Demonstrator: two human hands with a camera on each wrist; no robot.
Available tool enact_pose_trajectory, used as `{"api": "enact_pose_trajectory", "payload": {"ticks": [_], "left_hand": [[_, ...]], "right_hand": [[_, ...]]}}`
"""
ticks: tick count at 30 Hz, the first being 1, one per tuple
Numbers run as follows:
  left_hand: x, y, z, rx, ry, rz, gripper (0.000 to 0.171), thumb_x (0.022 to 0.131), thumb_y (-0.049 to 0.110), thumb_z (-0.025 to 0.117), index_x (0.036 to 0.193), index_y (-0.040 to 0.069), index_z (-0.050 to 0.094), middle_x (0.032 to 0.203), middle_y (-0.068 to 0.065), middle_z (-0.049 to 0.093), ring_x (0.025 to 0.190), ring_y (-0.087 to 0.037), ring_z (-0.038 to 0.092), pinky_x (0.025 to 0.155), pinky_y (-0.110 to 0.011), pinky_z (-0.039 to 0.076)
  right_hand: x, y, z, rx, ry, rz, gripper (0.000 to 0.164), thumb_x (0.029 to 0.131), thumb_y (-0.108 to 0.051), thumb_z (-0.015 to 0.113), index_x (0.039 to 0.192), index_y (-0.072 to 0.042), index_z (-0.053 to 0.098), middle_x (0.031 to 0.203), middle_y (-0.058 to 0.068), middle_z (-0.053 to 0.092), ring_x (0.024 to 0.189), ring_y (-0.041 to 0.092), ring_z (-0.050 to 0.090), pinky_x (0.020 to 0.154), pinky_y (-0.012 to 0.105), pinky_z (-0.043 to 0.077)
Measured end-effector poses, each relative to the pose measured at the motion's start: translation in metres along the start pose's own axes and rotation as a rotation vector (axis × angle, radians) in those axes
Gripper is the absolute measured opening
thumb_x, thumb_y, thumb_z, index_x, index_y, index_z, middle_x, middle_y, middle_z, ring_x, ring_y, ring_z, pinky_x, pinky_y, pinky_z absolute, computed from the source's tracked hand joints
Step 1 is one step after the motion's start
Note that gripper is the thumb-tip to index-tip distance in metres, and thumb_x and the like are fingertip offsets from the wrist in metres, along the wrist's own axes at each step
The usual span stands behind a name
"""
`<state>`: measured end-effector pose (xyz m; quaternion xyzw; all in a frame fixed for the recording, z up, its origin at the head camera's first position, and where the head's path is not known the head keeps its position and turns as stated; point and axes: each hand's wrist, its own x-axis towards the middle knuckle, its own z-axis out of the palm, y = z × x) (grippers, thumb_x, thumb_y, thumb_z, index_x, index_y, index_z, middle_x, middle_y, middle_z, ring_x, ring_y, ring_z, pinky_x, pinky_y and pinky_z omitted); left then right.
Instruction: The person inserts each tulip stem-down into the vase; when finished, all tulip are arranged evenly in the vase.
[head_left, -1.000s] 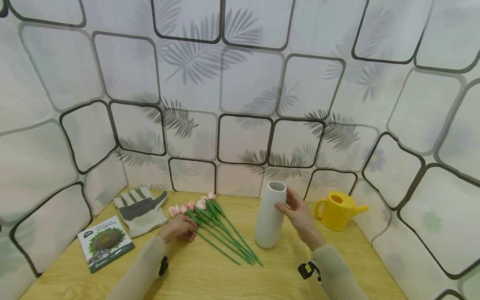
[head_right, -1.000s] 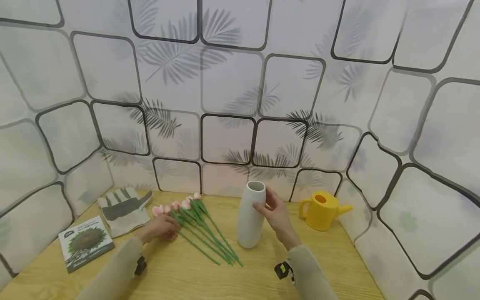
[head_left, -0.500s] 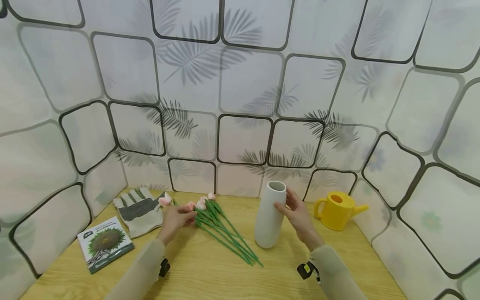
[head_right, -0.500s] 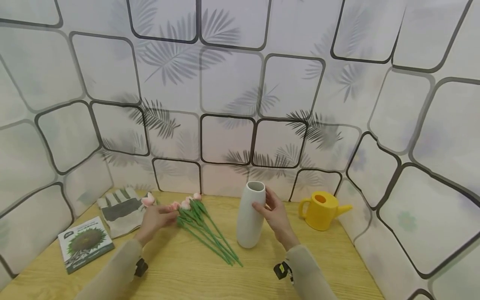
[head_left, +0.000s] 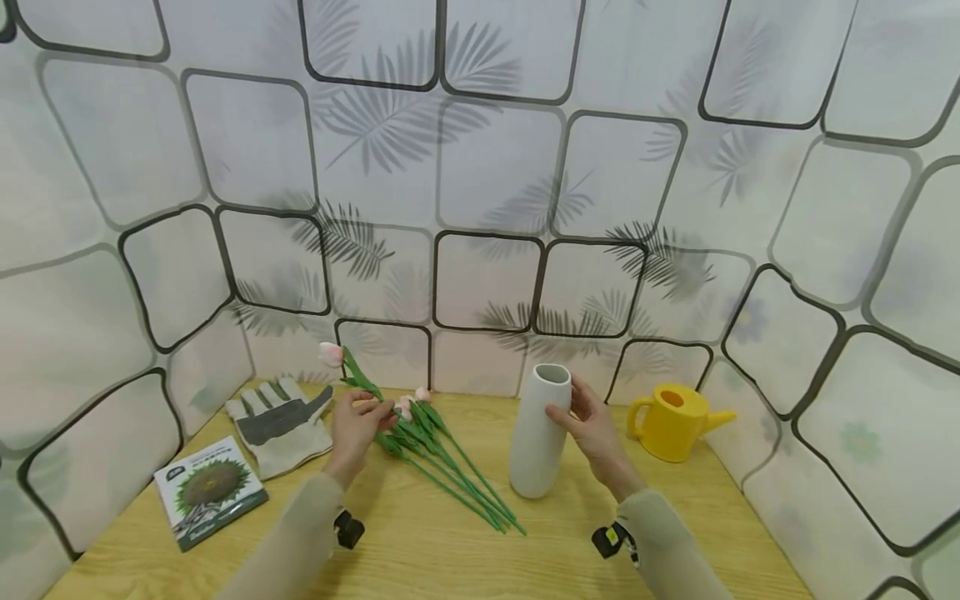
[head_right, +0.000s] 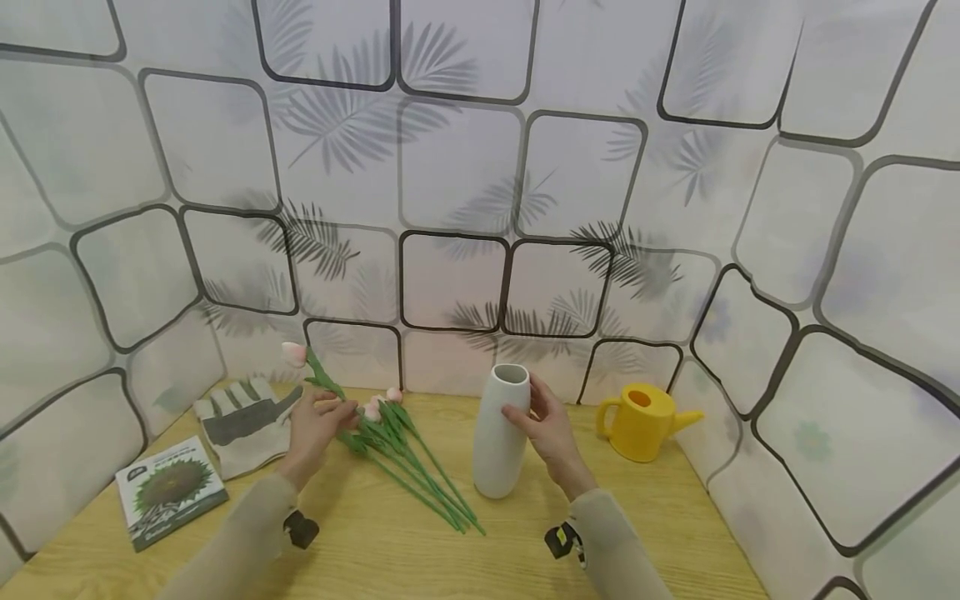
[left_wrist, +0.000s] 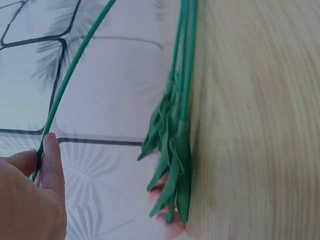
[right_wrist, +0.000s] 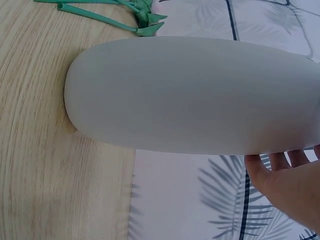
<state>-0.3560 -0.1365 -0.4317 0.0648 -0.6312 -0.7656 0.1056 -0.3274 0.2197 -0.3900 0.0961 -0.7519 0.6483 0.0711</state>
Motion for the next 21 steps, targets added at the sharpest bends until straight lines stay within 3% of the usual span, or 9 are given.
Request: {"api": "enact_pose_trajectory", "payload": {"ticks": [3, 10, 14, 18, 21], "left_hand": [[-0.001, 0.004, 0.005, -0.064, 0.012, -0.004, 0.051, 0.093, 0.004, 0.066, 0.134, -0.005, 0.037, 0.100, -0.014, 0.069, 0.073, -0.012, 0.073, 0.076, -0.027, 0.061], [-0.003, 0.011, 0.014, -0.187, 0.000, 0.021, 0.048, 0.093, 0.005, 0.066, 0.134, -0.006, 0.043, 0.123, -0.028, 0.061, 0.088, -0.015, 0.073, 0.084, -0.027, 0.059], [-0.005, 0.018, 0.021, -0.227, -0.010, 0.031, 0.038, 0.093, 0.004, 0.065, 0.127, -0.007, 0.051, 0.108, -0.016, 0.070, 0.092, -0.018, 0.073, 0.086, -0.029, 0.058], [-0.006, 0.026, 0.030, -0.295, 0.028, 0.040, 0.032, 0.091, 0.003, 0.068, 0.120, -0.004, 0.057, 0.088, -0.003, 0.073, 0.087, -0.019, 0.074, 0.085, -0.031, 0.059], [-0.006, 0.032, 0.038, -0.362, 0.062, 0.054, 0.030, 0.089, 0.003, 0.070, 0.117, -0.003, 0.060, 0.084, -0.001, 0.074, 0.085, -0.020, 0.074, 0.083, -0.033, 0.060]], "right_hand": [[0.000, 0.001, 0.000, 0.002, 0.004, -0.004, 0.066, 0.093, -0.014, 0.068, 0.151, -0.017, 0.037, 0.149, 0.013, 0.046, 0.133, 0.030, 0.045, 0.113, 0.052, 0.037], [0.000, 0.001, 0.001, 0.020, 0.003, -0.012, 0.066, 0.093, -0.013, 0.068, 0.151, -0.017, 0.037, 0.151, 0.013, 0.044, 0.134, 0.030, 0.044, 0.114, 0.053, 0.035], [0.000, 0.000, 0.001, 0.019, -0.002, -0.015, 0.066, 0.093, -0.014, 0.068, 0.151, -0.017, 0.036, 0.150, 0.013, 0.044, 0.134, 0.031, 0.044, 0.114, 0.053, 0.035], [0.000, 0.001, 0.001, 0.023, -0.014, -0.026, 0.069, 0.093, -0.013, 0.069, 0.152, -0.017, 0.034, 0.151, 0.014, 0.043, 0.135, 0.031, 0.043, 0.115, 0.054, 0.033], [0.000, 0.002, 0.001, 0.020, -0.019, -0.031, 0.073, 0.091, -0.012, 0.070, 0.153, -0.017, 0.032, 0.151, 0.014, 0.043, 0.136, 0.031, 0.043, 0.116, 0.054, 0.032]]}}
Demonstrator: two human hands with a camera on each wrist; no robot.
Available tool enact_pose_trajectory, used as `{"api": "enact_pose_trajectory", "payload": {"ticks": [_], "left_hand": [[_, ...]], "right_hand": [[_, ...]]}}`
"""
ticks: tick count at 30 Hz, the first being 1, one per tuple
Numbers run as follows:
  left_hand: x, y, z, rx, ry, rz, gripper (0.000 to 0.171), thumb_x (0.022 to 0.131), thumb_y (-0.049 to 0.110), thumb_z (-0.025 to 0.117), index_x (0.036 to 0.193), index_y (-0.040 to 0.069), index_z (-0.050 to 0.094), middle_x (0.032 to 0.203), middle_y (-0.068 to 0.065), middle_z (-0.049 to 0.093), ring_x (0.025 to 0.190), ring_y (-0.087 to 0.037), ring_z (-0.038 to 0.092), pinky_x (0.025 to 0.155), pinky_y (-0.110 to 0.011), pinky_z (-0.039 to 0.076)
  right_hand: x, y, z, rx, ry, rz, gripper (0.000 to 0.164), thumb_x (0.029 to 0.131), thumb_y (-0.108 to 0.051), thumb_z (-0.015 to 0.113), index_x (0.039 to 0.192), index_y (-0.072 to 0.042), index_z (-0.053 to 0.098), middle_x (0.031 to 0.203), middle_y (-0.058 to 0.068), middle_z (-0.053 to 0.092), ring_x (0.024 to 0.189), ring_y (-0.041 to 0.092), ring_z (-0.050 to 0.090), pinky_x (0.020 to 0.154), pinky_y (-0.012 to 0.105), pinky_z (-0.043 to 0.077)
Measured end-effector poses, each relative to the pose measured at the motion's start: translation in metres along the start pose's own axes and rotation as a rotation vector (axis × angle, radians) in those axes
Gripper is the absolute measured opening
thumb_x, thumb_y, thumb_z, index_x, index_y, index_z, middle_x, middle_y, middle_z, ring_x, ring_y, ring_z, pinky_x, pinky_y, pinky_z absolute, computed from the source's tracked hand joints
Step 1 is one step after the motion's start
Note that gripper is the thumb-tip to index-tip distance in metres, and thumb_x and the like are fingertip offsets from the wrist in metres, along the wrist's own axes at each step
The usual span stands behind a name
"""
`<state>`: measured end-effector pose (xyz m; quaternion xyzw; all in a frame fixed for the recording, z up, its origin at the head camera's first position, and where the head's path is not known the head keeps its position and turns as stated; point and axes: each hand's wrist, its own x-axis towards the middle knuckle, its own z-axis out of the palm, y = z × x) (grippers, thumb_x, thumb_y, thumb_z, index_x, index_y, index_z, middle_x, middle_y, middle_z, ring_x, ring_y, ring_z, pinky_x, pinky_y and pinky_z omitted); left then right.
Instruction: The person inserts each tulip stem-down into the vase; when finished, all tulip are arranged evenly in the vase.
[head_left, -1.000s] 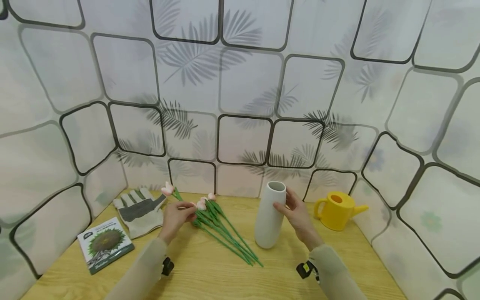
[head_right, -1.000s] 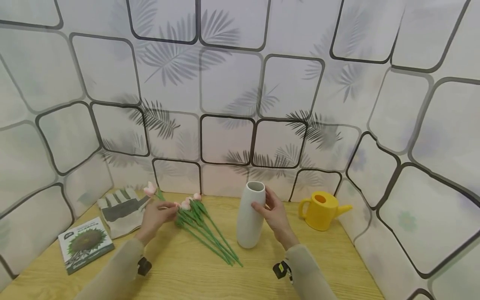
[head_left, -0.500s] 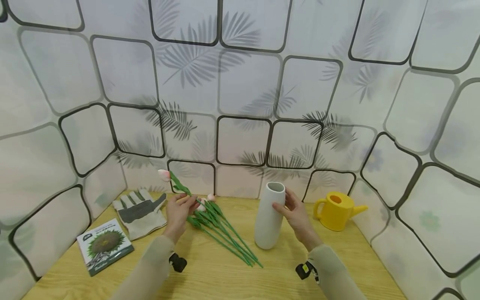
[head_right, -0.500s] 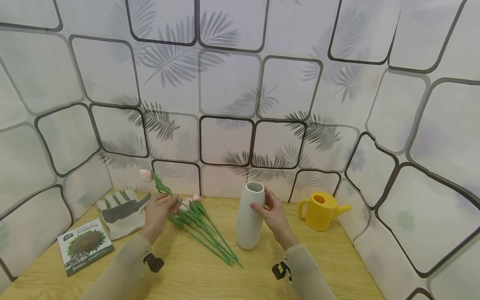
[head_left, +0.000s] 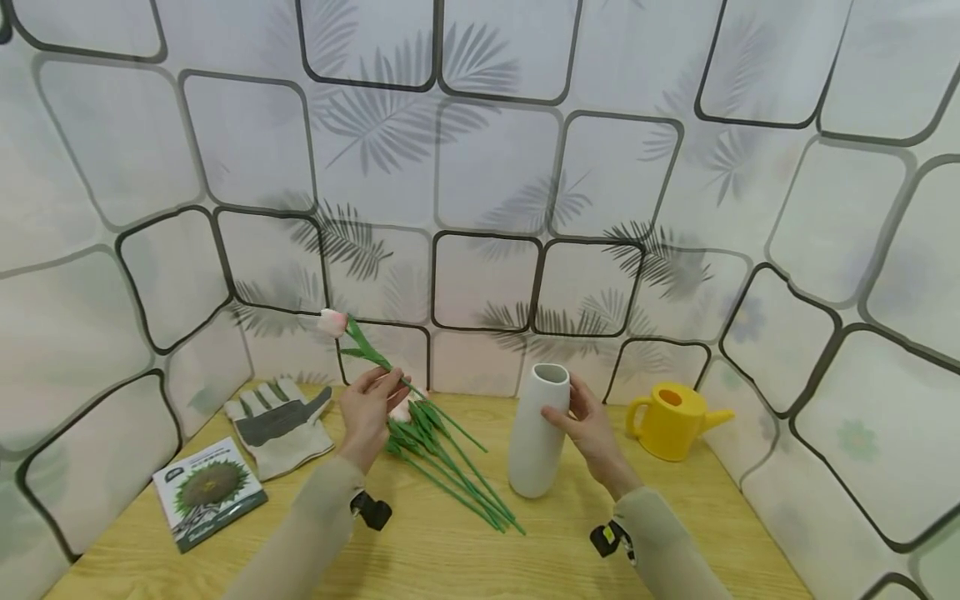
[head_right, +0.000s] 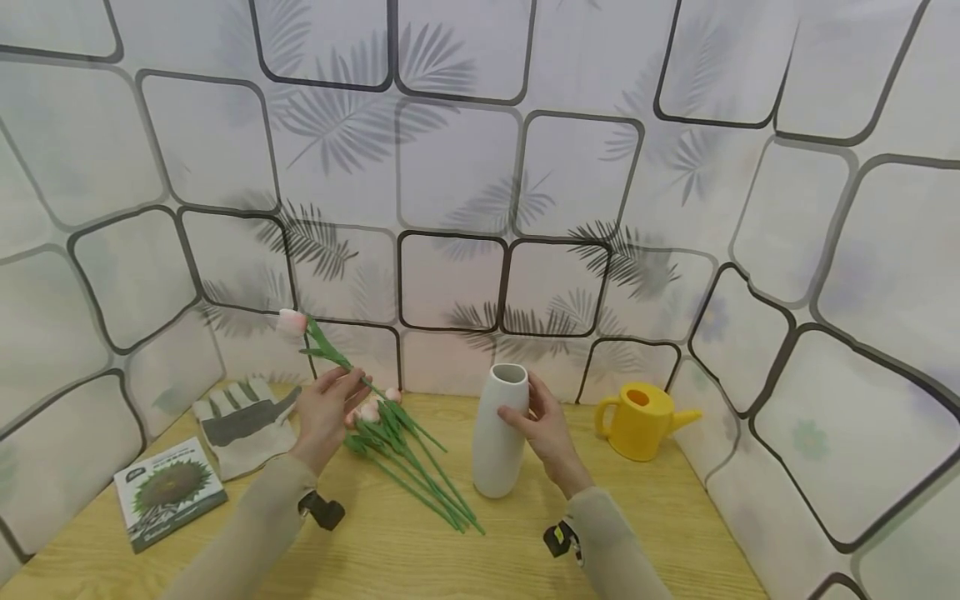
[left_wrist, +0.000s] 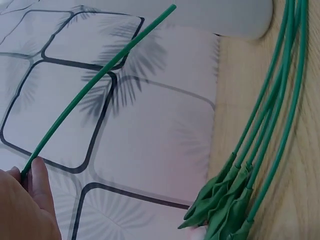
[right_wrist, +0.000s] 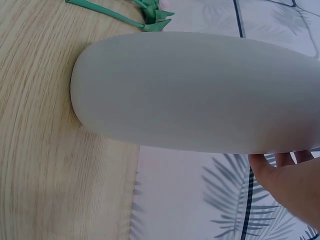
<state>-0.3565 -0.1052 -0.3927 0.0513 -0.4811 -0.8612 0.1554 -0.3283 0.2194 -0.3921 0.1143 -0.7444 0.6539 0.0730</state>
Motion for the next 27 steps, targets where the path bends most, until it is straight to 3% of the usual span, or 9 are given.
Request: {"api": "enact_pose_trajectory", "payload": {"ticks": [6, 14, 22, 27], "left_hand": [[0.002, 0.011, 0.019, -0.087, 0.022, 0.037, 0.023, 0.086, 0.003, 0.073, 0.107, -0.003, 0.064, 0.085, -0.005, 0.074, 0.077, -0.017, 0.074, 0.079, -0.033, 0.061], [0.003, 0.028, 0.051, -0.168, 0.038, 0.088, 0.033, 0.088, 0.002, 0.072, 0.116, -0.011, 0.061, 0.082, -0.007, 0.074, 0.086, -0.024, 0.074, 0.082, -0.036, 0.060], [0.007, 0.035, 0.068, -0.219, 0.040, 0.084, 0.027, 0.090, 0.002, 0.068, 0.115, -0.008, 0.065, 0.084, -0.009, 0.074, 0.075, -0.017, 0.073, 0.085, -0.038, 0.059], [0.011, 0.042, 0.079, -0.267, 0.038, 0.105, 0.018, 0.091, 0.003, 0.067, 0.107, -0.005, 0.067, 0.085, -0.011, 0.072, 0.082, -0.023, 0.074, 0.079, -0.033, 0.061]], "right_hand": [[0.002, 0.005, 0.000, -0.007, 0.003, -0.007, 0.076, 0.090, -0.013, 0.072, 0.154, -0.017, 0.031, 0.151, 0.012, 0.043, 0.138, 0.031, 0.042, 0.116, 0.055, 0.031], [0.002, 0.007, 0.001, -0.021, -0.001, -0.025, 0.075, 0.092, -0.013, 0.070, 0.155, -0.017, 0.029, 0.152, 0.014, 0.042, 0.138, 0.032, 0.042, 0.116, 0.057, 0.030], [0.003, 0.009, 0.002, -0.031, 0.006, -0.057, 0.075, 0.092, -0.014, 0.070, 0.155, -0.017, 0.030, 0.151, 0.013, 0.044, 0.136, 0.031, 0.043, 0.116, 0.055, 0.031], [0.002, 0.012, 0.001, -0.026, 0.005, -0.042, 0.075, 0.092, -0.016, 0.070, 0.155, -0.018, 0.030, 0.152, 0.011, 0.043, 0.138, 0.030, 0.042, 0.117, 0.055, 0.029]]}}
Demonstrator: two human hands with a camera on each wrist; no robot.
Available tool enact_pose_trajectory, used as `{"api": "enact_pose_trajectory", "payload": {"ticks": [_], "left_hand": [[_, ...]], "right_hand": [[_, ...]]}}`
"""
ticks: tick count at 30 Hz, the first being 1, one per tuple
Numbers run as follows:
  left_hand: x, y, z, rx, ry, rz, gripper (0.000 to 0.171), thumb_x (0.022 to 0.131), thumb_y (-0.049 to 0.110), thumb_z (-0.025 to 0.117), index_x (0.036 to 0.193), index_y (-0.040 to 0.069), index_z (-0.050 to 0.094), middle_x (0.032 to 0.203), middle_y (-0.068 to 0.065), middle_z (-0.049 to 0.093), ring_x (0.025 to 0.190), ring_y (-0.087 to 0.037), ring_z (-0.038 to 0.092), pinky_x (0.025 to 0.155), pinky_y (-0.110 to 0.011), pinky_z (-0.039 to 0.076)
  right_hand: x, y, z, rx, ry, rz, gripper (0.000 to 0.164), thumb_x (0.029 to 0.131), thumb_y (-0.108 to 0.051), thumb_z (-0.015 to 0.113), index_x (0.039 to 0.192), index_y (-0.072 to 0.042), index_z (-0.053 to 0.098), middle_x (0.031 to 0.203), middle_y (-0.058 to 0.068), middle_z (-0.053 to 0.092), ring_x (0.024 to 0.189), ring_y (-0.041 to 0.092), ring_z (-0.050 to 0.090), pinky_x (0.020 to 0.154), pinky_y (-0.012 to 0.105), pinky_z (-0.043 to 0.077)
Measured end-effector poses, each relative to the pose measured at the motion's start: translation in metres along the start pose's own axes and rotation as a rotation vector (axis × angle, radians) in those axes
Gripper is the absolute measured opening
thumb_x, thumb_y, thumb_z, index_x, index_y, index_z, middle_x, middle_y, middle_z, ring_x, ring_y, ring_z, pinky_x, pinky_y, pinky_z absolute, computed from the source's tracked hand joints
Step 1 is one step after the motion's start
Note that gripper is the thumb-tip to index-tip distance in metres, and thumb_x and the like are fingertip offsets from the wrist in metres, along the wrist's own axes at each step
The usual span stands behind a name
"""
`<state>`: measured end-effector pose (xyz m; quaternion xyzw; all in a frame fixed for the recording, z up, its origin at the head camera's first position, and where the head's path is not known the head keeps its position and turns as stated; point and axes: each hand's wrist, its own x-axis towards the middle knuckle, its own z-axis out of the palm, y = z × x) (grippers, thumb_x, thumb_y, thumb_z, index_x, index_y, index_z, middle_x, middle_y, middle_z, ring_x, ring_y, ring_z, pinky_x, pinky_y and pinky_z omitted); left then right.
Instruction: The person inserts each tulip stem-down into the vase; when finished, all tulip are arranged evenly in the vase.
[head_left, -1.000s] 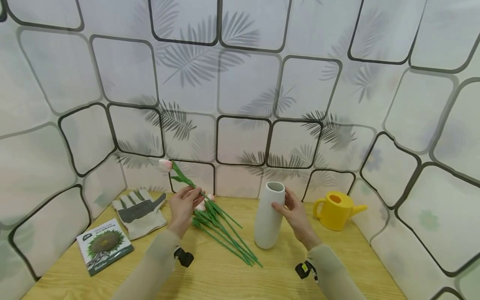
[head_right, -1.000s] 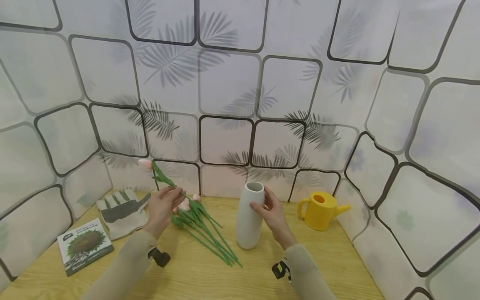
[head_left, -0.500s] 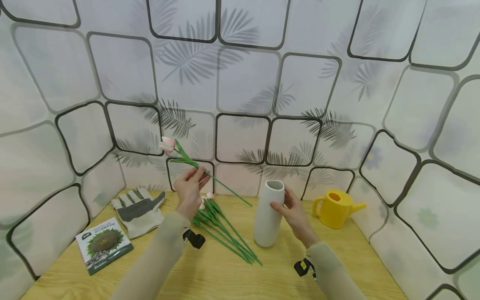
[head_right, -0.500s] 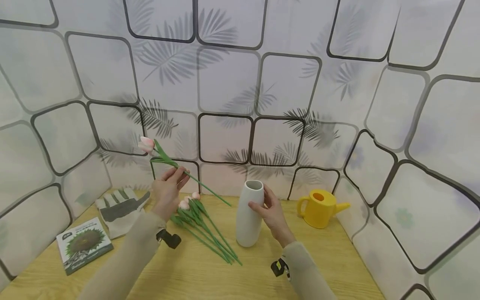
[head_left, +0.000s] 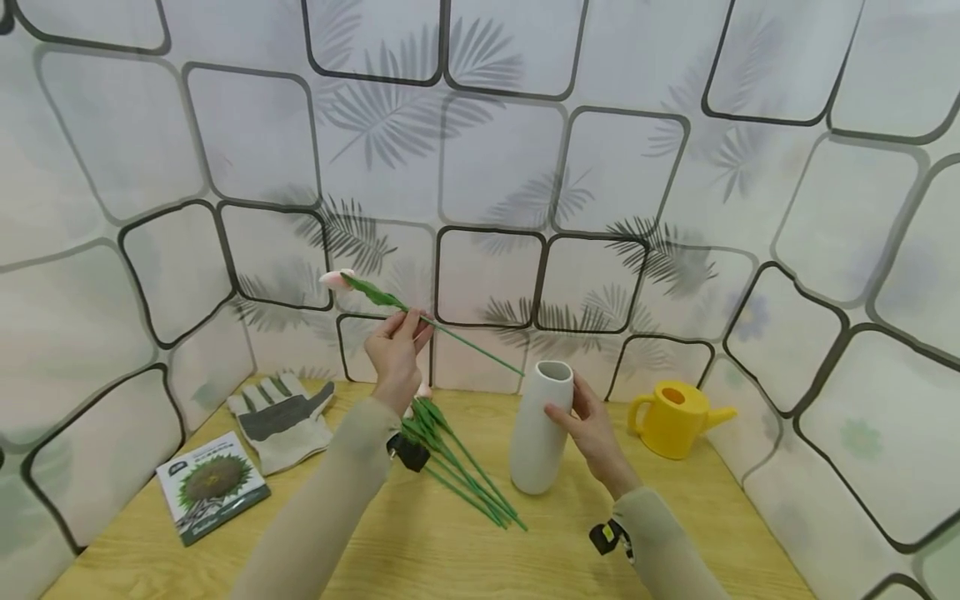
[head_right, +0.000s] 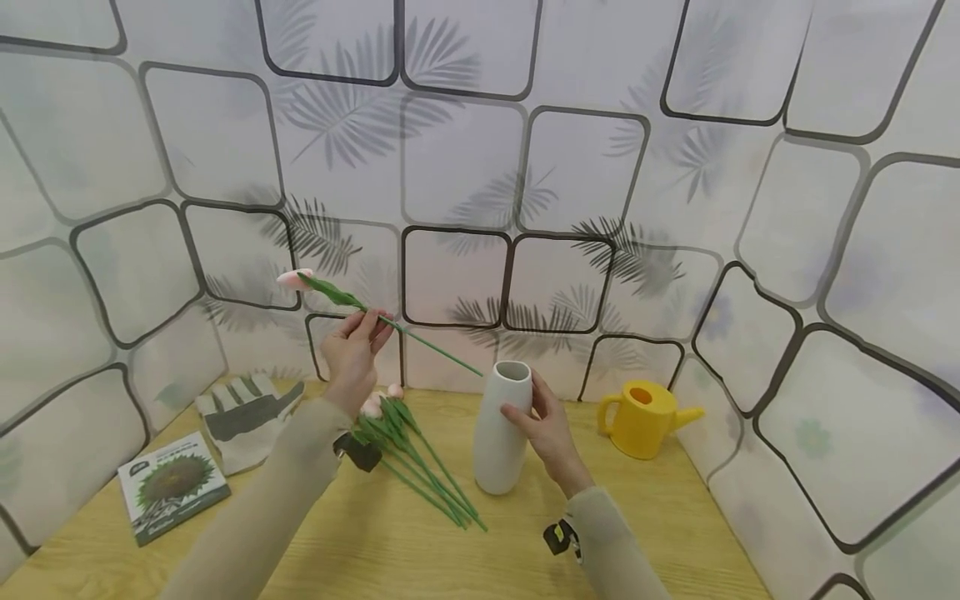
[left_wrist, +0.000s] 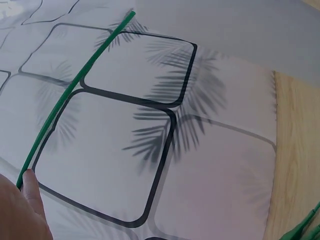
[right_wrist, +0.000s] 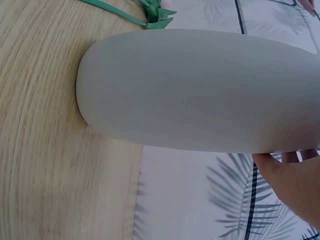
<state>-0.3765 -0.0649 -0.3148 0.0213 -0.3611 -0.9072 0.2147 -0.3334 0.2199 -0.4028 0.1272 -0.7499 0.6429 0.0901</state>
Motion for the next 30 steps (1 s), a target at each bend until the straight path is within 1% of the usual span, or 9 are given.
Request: {"api": "enact_pose_trajectory", "payload": {"ticks": [4, 7, 13, 15, 19, 22, 26, 27, 30], "left_hand": [[0.000, 0.003, 0.013, -0.018, -0.029, 0.039, 0.014, 0.090, 0.006, 0.069, 0.100, -0.004, 0.069, 0.086, -0.013, 0.072, 0.083, -0.025, 0.073, 0.082, -0.035, 0.060], [-0.003, 0.004, 0.021, -0.011, -0.045, 0.061, 0.014, 0.091, 0.008, 0.068, 0.100, -0.003, 0.070, 0.086, -0.012, 0.073, 0.080, -0.023, 0.073, 0.084, -0.037, 0.059], [-0.008, 0.001, 0.029, -0.036, -0.076, 0.061, 0.017, 0.090, 0.006, 0.068, 0.103, -0.005, 0.069, 0.081, -0.008, 0.073, 0.076, -0.020, 0.071, 0.083, -0.036, 0.060], [-0.009, 0.001, 0.031, -0.043, -0.086, 0.059, 0.018, 0.089, 0.006, 0.070, 0.103, -0.005, 0.069, 0.085, -0.014, 0.073, 0.075, -0.020, 0.071, 0.082, -0.036, 0.060], [-0.007, -0.001, 0.036, -0.049, -0.093, 0.065, 0.017, 0.087, 0.008, 0.073, 0.101, -0.003, 0.070, 0.106, -0.034, 0.066, 0.075, -0.021, 0.072, 0.081, -0.037, 0.060], [-0.005, -0.004, 0.042, -0.046, -0.101, 0.085, 0.014, 0.085, 0.007, 0.075, 0.097, -0.001, 0.070, 0.104, -0.033, 0.066, 0.074, -0.020, 0.073, 0.080, -0.038, 0.061], [-0.006, -0.010, 0.049, -0.033, -0.123, 0.119, 0.012, 0.083, 0.004, 0.076, 0.093, 0.001, 0.071, 0.090, -0.021, 0.071, 0.074, -0.021, 0.073, 0.075, -0.037, 0.062], [-0.007, -0.011, 0.050, -0.028, -0.131, 0.127, 0.012, 0.083, 0.004, 0.077, 0.093, 0.001, 0.071, 0.090, -0.021, 0.071, 0.075, -0.022, 0.073, 0.074, -0.036, 0.062], [-0.010, -0.016, 0.055, -0.001, -0.165, 0.152, 0.014, 0.083, 0.002, 0.075, 0.096, -0.001, 0.072, 0.083, -0.012, 0.073, 0.075, -0.024, 0.073, 0.071, -0.035, 0.062]], "right_hand": [[0.000, 0.001, -0.001, 0.001, -0.002, 0.001, 0.077, 0.092, -0.018, 0.071, 0.155, -0.019, 0.028, 0.153, 0.010, 0.042, 0.139, 0.030, 0.040, 0.117, 0.056, 0.028], [0.000, 0.001, -0.001, 0.002, -0.002, 0.003, 0.077, 0.092, -0.018, 0.071, 0.155, -0.019, 0.028, 0.153, 0.010, 0.041, 0.140, 0.030, 0.039, 0.118, 0.056, 0.028], [0.000, 0.002, -0.001, 0.009, -0.005, 0.000, 0.075, 0.092, -0.015, 0.070, 0.155, -0.018, 0.028, 0.153, 0.011, 0.041, 0.138, 0.029, 0.040, 0.118, 0.055, 0.028], [0.000, 0.001, 0.000, 0.008, -0.007, -0.002, 0.075, 0.092, -0.016, 0.070, 0.155, -0.018, 0.028, 0.153, 0.010, 0.041, 0.139, 0.029, 0.040, 0.118, 0.054, 0.028], [0.001, 0.001, -0.001, 0.007, -0.015, -0.004, 0.077, 0.092, -0.017, 0.070, 0.156, -0.019, 0.027, 0.154, 0.010, 0.041, 0.140, 0.029, 0.039, 0.118, 0.055, 0.027], [0.001, 0.001, -0.001, 0.006, -0.020, 0.000, 0.077, 0.092, -0.019, 0.070, 0.156, -0.020, 0.026, 0.154, 0.009, 0.040, 0.141, 0.029, 0.038, 0.118, 0.055, 0.027], [0.001, 0.001, -0.001, 0.005, -0.017, 0.009, 0.078, 0.092, -0.020, 0.070, 0.156, -0.020, 0.026, 0.154, 0.009, 0.039, 0.141, 0.029, 0.038, 0.118, 0.055, 0.027], [0.002, 0.001, -0.001, 0.004, -0.016, 0.011, 0.078, 0.092, -0.020, 0.070, 0.156, -0.020, 0.026, 0.154, 0.009, 0.039, 0.141, 0.029, 0.038, 0.118, 0.055, 0.027], [0.002, 0.001, -0.002, 0.004, -0.014, 0.011, 0.078, 0.092, -0.019, 0.070, 0.156, -0.019, 0.026, 0.154, 0.009, 0.040, 0.141, 0.029, 0.038, 0.118, 0.055, 0.027]]}}
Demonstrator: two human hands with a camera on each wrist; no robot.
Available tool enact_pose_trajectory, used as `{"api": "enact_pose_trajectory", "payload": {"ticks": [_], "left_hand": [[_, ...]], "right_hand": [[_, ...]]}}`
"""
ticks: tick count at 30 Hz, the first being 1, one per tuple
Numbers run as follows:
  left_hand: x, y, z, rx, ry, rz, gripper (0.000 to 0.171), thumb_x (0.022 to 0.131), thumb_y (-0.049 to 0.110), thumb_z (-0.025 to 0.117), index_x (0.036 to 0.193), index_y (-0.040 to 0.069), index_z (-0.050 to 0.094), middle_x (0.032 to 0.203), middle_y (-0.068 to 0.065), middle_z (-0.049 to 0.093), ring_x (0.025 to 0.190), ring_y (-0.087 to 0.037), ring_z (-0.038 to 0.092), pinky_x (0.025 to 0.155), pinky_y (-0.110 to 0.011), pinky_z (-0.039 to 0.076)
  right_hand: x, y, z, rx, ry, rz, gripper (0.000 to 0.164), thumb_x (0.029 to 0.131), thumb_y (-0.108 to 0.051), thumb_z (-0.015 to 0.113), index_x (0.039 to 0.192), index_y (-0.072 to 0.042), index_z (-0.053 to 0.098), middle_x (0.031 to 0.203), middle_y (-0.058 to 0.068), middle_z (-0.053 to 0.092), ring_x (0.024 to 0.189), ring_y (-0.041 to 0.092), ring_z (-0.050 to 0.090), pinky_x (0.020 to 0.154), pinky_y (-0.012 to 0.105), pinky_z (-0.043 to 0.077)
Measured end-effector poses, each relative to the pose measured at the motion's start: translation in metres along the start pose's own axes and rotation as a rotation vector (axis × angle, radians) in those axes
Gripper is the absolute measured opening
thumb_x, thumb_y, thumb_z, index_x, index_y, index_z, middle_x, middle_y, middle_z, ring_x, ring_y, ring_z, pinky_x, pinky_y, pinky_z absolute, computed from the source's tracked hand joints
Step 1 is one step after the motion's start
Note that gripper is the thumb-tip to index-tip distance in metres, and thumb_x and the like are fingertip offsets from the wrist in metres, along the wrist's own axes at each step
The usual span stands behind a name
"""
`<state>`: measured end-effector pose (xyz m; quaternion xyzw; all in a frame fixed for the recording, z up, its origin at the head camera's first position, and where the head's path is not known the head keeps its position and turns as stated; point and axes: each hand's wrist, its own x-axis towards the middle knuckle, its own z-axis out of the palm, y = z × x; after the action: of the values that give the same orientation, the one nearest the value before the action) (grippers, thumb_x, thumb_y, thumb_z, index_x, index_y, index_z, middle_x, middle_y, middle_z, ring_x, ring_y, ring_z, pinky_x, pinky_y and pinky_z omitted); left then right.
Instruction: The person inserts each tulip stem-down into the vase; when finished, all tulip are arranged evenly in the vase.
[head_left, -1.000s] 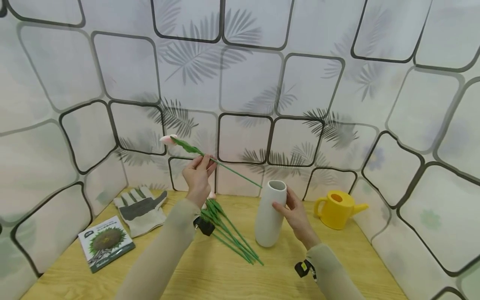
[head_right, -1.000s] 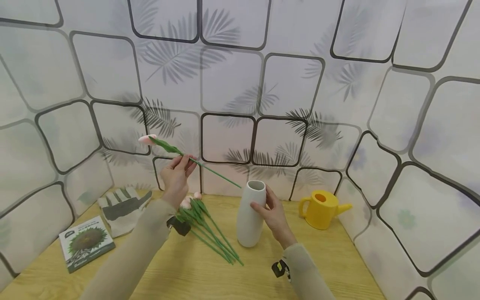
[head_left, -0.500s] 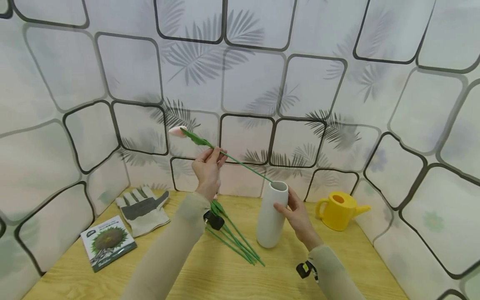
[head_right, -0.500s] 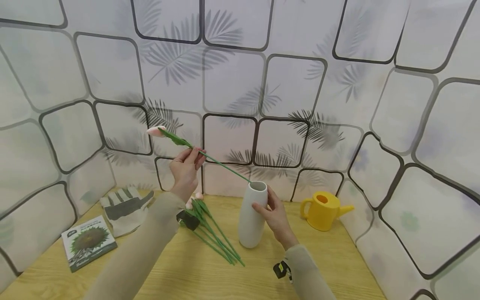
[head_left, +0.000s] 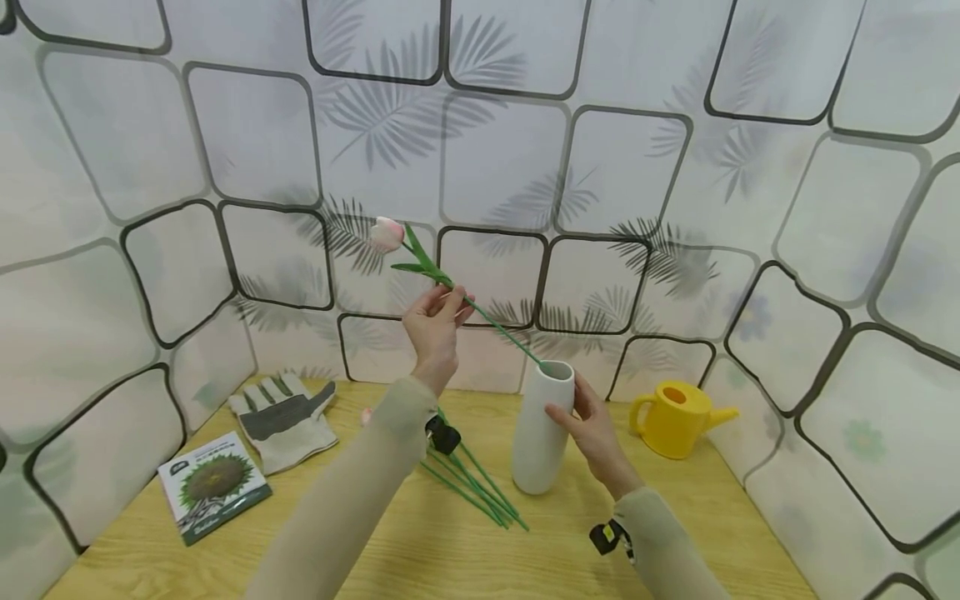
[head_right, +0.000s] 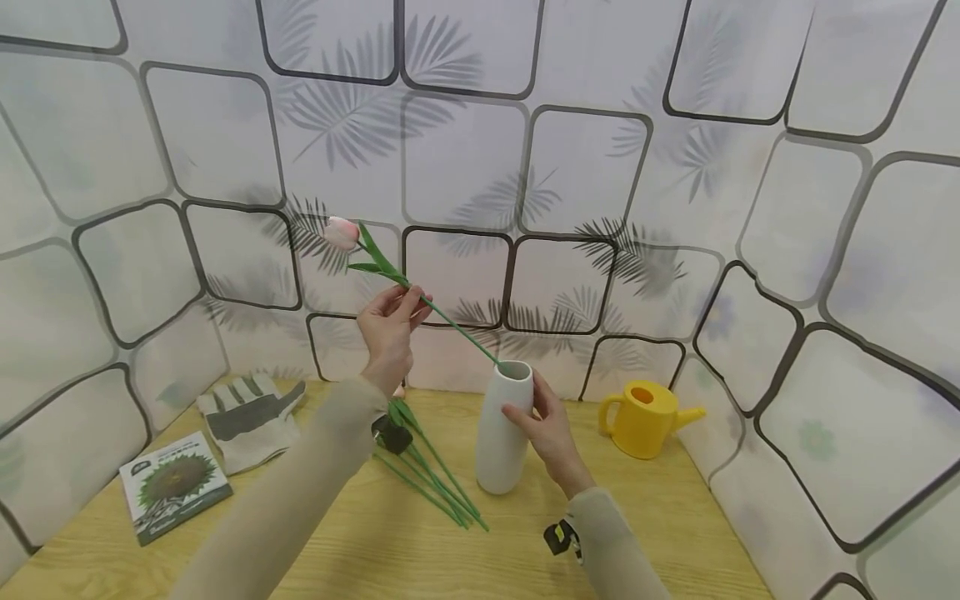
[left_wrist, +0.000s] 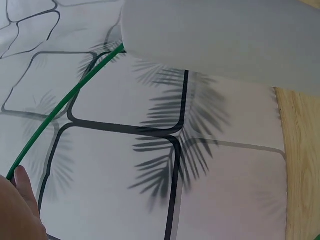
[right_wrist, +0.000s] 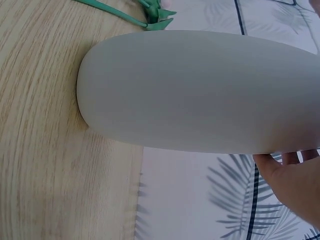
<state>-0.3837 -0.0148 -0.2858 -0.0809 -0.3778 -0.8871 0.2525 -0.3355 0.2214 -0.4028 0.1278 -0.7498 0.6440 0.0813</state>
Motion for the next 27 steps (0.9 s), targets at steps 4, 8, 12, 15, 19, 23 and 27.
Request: {"api": "enact_pose_trajectory", "payload": {"ticks": [4, 8, 12, 15, 19, 23, 27], "left_hand": [[-0.006, -0.005, 0.006, 0.061, -0.055, 0.019, 0.020, 0.086, 0.001, 0.073, 0.105, -0.003, 0.072, 0.080, -0.004, 0.073, 0.078, -0.026, 0.073, 0.070, -0.031, 0.062], [-0.016, -0.011, 0.016, 0.153, -0.101, 0.040, 0.025, 0.087, 0.004, 0.072, 0.111, -0.003, 0.071, 0.086, -0.010, 0.074, 0.078, -0.027, 0.073, 0.070, -0.029, 0.061], [-0.026, -0.018, 0.027, 0.263, -0.174, 0.090, 0.026, 0.091, 0.007, 0.069, 0.114, -0.003, 0.069, 0.095, -0.020, 0.073, 0.077, -0.021, 0.072, 0.077, -0.037, 0.061], [-0.033, -0.024, 0.033, 0.302, -0.231, 0.118, 0.024, 0.094, 0.007, 0.065, 0.115, -0.003, 0.069, 0.098, -0.022, 0.072, 0.084, -0.027, 0.071, 0.085, -0.046, 0.058], [-0.040, -0.034, 0.037, 0.362, -0.280, 0.117, 0.020, 0.097, 0.009, 0.061, 0.112, -0.001, 0.070, 0.096, -0.020, 0.071, 0.089, -0.032, 0.070, 0.089, -0.047, 0.056], [-0.048, -0.041, 0.036, 0.430, -0.311, 0.079, 0.021, 0.099, 0.011, 0.059, 0.113, 0.001, 0.070, 0.097, -0.020, 0.070, 0.083, -0.021, 0.069, 0.085, -0.039, 0.058], [-0.056, -0.047, 0.031, 0.544, -0.362, 0.080, 0.020, 0.099, 0.012, 0.058, 0.113, 0.003, 0.070, 0.096, -0.017, 0.070, 0.084, -0.016, 0.069, 0.082, -0.030, 0.058]], "right_hand": [[0.000, 0.000, 0.000, -0.002, 0.005, 0.002, 0.078, 0.092, -0.019, 0.071, 0.156, -0.018, 0.026, 0.154, 0.010, 0.040, 0.141, 0.030, 0.038, 0.118, 0.056, 0.027], [-0.001, -0.001, -0.001, -0.001, 0.010, 0.002, 0.078, 0.092, -0.018, 0.070, 0.156, -0.017, 0.026, 0.155, 0.010, 0.039, 0.141, 0.030, 0.038, 0.118, 0.056, 0.027], [-0.003, -0.003, -0.003, 0.003, 0.011, -0.011, 0.076, 0.093, -0.015, 0.068, 0.156, -0.015, 0.026, 0.154, 0.012, 0.039, 0.140, 0.031, 0.038, 0.117, 0.057, 0.028], [-0.004, -0.005, -0.005, 0.008, 0.009, -0.014, 0.076, 0.093, -0.015, 0.068, 0.156, -0.015, 0.025, 0.153, 0.012, 0.039, 0.139, 0.031, 0.038, 0.117, 0.056, 0.028], [-0.005, -0.005, -0.005, 0.018, 0.011, -0.015, 0.076, 0.093, -0.015, 0.068, 0.156, -0.015, 0.026, 0.153, 0.011, 0.041, 0.138, 0.029, 0.039, 0.117, 0.055, 0.029], [-0.003, -0.004, -0.002, 0.012, 0.010, -0.015, 0.076, 0.093, -0.015, 0.069, 0.156, -0.017, 0.027, 0.152, 0.012, 0.041, 0.137, 0.030, 0.040, 0.117, 0.056, 0.029], [-0.002, -0.003, 0.001, 0.000, 0.004, -0.006, 0.076, 0.093, -0.017, 0.069, 0.156, -0.019, 0.026, 0.153, 0.011, 0.041, 0.138, 0.030, 0.040, 0.117, 0.056, 0.028]]}}
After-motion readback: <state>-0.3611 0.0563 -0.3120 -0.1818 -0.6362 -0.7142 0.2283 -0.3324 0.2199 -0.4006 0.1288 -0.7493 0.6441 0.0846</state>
